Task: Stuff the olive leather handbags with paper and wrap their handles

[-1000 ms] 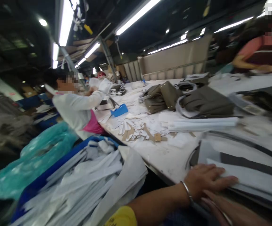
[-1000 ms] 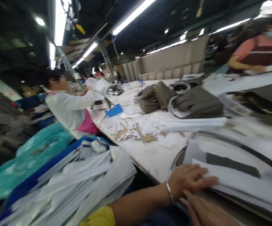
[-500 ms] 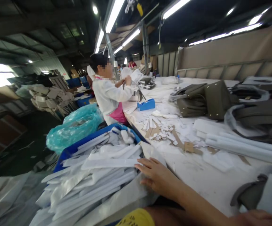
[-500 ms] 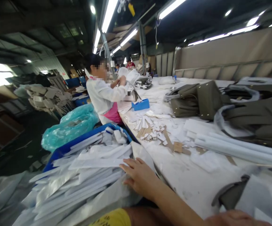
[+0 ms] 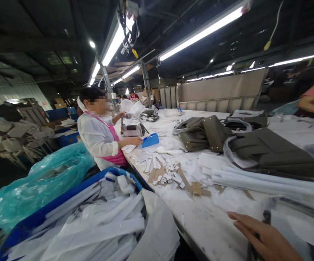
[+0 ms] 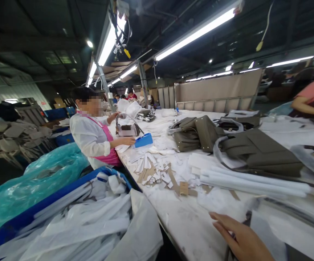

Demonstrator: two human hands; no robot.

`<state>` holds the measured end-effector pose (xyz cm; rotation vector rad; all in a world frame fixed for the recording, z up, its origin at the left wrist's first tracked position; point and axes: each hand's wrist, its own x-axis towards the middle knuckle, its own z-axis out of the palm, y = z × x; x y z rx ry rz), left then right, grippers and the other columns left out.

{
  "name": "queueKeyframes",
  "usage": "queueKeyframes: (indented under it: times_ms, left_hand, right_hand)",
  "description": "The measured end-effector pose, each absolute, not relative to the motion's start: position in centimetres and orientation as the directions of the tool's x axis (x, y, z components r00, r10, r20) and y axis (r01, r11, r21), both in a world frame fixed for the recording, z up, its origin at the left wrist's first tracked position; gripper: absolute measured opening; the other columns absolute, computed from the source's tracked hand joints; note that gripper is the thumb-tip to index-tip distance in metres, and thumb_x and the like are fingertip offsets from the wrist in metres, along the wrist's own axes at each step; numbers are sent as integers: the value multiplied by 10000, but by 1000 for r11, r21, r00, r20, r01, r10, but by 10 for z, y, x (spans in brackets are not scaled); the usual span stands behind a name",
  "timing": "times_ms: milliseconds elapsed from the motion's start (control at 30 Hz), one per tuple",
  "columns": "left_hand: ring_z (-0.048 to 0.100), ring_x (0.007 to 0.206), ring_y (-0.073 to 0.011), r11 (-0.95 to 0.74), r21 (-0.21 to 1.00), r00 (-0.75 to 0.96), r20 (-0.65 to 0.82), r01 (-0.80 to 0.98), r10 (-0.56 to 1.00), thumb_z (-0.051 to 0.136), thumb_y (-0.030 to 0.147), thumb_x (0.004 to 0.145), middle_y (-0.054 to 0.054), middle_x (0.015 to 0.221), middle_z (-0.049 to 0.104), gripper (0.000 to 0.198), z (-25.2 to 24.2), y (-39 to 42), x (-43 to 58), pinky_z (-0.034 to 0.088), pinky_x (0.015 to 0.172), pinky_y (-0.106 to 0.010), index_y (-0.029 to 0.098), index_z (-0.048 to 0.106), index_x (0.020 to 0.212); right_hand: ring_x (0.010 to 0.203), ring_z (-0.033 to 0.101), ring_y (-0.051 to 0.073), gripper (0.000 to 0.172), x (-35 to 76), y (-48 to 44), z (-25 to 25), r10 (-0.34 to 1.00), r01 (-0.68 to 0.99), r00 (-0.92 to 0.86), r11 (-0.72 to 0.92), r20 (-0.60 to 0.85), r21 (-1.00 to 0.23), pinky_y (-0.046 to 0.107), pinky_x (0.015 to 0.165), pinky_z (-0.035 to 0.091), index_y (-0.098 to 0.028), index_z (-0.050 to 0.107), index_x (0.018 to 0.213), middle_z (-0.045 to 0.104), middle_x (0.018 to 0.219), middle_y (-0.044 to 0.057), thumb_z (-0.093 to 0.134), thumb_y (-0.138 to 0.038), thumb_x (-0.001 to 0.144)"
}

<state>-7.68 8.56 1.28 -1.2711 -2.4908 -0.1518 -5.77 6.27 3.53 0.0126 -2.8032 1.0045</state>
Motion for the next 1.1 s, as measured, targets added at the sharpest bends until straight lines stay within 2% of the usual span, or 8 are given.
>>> queueKeyframes:
  times_ms: [67,133,200,300,433,633,833,1100]
  left_hand:
    - [456,1342,-364,801,-111,-785,159,589,599,691,-93,642,-180,1378,565,582,14,91,-76,532,953,-433,210,732,1138]
    - [563,1243,-352,730,-152,-726,90,667,682,719,-94,619,-136,1263,661,537,14,73,-71,560,939,-424,231,770,1044]
    - [618,1172,-294,288,-119,-237,324,950,916,662,1,764,-56,1207,699,428,9,33,-59,561,958,-448,296,756,1060]
    - [583,1219,-206,3,-59,27,505,998,863,425,254,999,-5,1266,668,331,-9,-32,-39,516,1025,-379,312,682,1200]
    - [556,1255,-207,70,-9,-47,651,997,757,494,252,989,-15,1348,614,370,-23,-60,-33,533,970,-362,332,553,1346]
    - [568,1240,-188,58,16,-52,704,998,708,479,267,1000,19,1344,619,345,-13,-54,-32,523,971,-336,341,566,1326]
    - [571,1236,-179,52,26,-55,719,998,692,488,262,997,25,1336,625,341,-7,-73,-27,517,976,-323,349,577,1315]
    - [571,1246,-170,109,-66,-35,680,992,733,482,308,994,72,1350,610,343,-19,-86,-19,554,928,-304,402,574,1311]
  right_hand:
    - [1079,678,302,557,-55,67,38,118,10,-987,710,106,-704,408,973,544,-279,730,1163,710,1174,47,458,-664,866]
    - [988,714,289,595,-54,66,44,175,51,-981,646,82,-761,377,911,577,-259,719,1177,730,1131,60,439,-680,863]
    - [958,723,278,573,-49,64,54,219,62,-971,615,95,-786,366,902,577,-251,716,1170,741,1103,61,444,-659,872]
    - [1083,676,264,471,-35,73,67,243,22,-951,668,190,-744,368,1006,512,-240,716,1152,723,1156,51,479,-560,900]
    - [1160,627,260,423,-10,121,70,343,121,-897,797,278,-592,379,1040,472,-201,708,1152,700,1207,74,458,-463,934]
    - [1086,657,267,347,-3,175,53,490,459,-872,824,9,-333,338,945,490,-164,711,1106,712,1160,123,508,-389,936]
    - [983,681,325,410,-46,183,36,583,580,-810,781,-66,-232,378,855,500,-148,727,839,739,933,182,565,-519,901]
    - [962,684,358,293,-48,178,37,570,548,-821,806,42,-226,429,818,508,-138,671,874,715,975,227,551,-402,912]
